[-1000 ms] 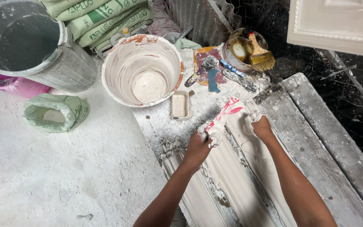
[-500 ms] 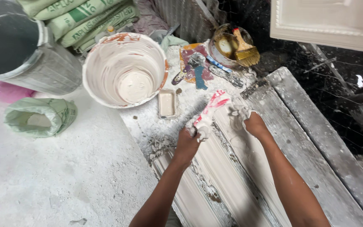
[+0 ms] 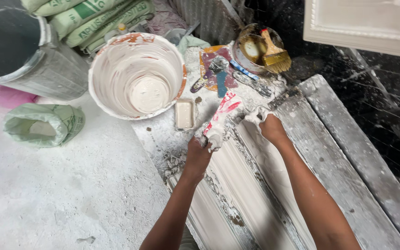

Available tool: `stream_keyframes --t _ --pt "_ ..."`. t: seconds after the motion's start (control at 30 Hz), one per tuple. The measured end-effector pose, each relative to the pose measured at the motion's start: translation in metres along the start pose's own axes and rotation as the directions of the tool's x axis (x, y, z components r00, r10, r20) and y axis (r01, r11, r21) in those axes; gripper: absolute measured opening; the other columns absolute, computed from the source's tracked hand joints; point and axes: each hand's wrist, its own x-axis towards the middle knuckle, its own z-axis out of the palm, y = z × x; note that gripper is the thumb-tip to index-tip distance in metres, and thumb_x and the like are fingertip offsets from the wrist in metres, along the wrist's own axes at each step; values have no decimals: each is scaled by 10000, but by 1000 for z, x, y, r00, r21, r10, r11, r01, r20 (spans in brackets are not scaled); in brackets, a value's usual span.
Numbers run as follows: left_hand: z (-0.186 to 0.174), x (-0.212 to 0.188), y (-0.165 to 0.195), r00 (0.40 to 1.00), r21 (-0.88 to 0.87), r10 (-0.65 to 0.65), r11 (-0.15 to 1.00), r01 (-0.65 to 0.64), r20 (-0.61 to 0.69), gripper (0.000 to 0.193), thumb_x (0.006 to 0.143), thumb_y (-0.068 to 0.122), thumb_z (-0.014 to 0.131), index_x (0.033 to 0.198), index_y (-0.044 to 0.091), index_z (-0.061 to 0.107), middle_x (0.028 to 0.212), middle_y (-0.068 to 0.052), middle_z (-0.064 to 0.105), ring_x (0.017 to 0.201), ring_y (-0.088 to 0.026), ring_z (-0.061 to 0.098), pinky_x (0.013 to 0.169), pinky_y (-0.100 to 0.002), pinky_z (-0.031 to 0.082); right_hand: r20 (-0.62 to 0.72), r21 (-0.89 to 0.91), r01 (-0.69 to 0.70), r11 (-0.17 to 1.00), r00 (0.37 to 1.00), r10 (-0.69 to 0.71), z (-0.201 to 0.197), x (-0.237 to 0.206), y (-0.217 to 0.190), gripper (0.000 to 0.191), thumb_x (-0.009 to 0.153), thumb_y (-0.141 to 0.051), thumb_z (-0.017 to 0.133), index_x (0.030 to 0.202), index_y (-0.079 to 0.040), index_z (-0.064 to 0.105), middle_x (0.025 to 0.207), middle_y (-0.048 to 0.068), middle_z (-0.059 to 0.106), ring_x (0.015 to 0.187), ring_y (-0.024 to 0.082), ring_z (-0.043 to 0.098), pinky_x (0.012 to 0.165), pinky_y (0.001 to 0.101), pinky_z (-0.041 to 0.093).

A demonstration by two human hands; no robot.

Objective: The person scoops white plaster paste from a bucket and spreads it by hand over ribbed decorative molding panels on a workbench. They then wipe their hands with a cloth, rinse their hands and a red scraper at a tap, and scrape excess plaster from the edges of the moldings with a small blade.

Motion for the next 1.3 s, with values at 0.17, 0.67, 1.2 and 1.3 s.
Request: stream_keyframes --t 0.17,0.67,1.2,1.3 --pt "-8 1 9 999 39 2 999 -1 -42 289 927 -74 586 1212 -27 583 1062 -88 700 911 -122 659 748 -278 541 -28 114 183 976 983 -181 7 3 -56 477 824 -83 615 1300 -76 634 1125 247 695 992 430 678 843 492 527" --pt "-9 1 14 997 -75 80 994 -81 -17 350 927 -78 553 1270 -9 556 1137 -68 699 995 -120 678 853 -275 569 149 194 417 888 882 -447 1 -6 -89 356 1021 -347 525 1051 -30 684 960 216 715 832 340 668 761 435 522" --pt "7 17 -13 992 -146 97 986 -84 83 397 931 -118 530 1320 -40 519 1185 -107 665 1039 -151 663 897 -301 554 -304 922 155 354 858 415 0 30 5 275 1049 -273 544 1096 -20 641 989 129 645 873 234 594 772 384 479" --pt "14 20 -13 991 -66 75 996 -68 113 361 942 -133 545 1297 -70 534 1172 -136 663 1026 -167 652 875 -316 547 -351 908 213 361 857 378 -11 12 19 260 1049 -259 547 1120 -24 633 1012 113 634 893 216 583 782 375 472"
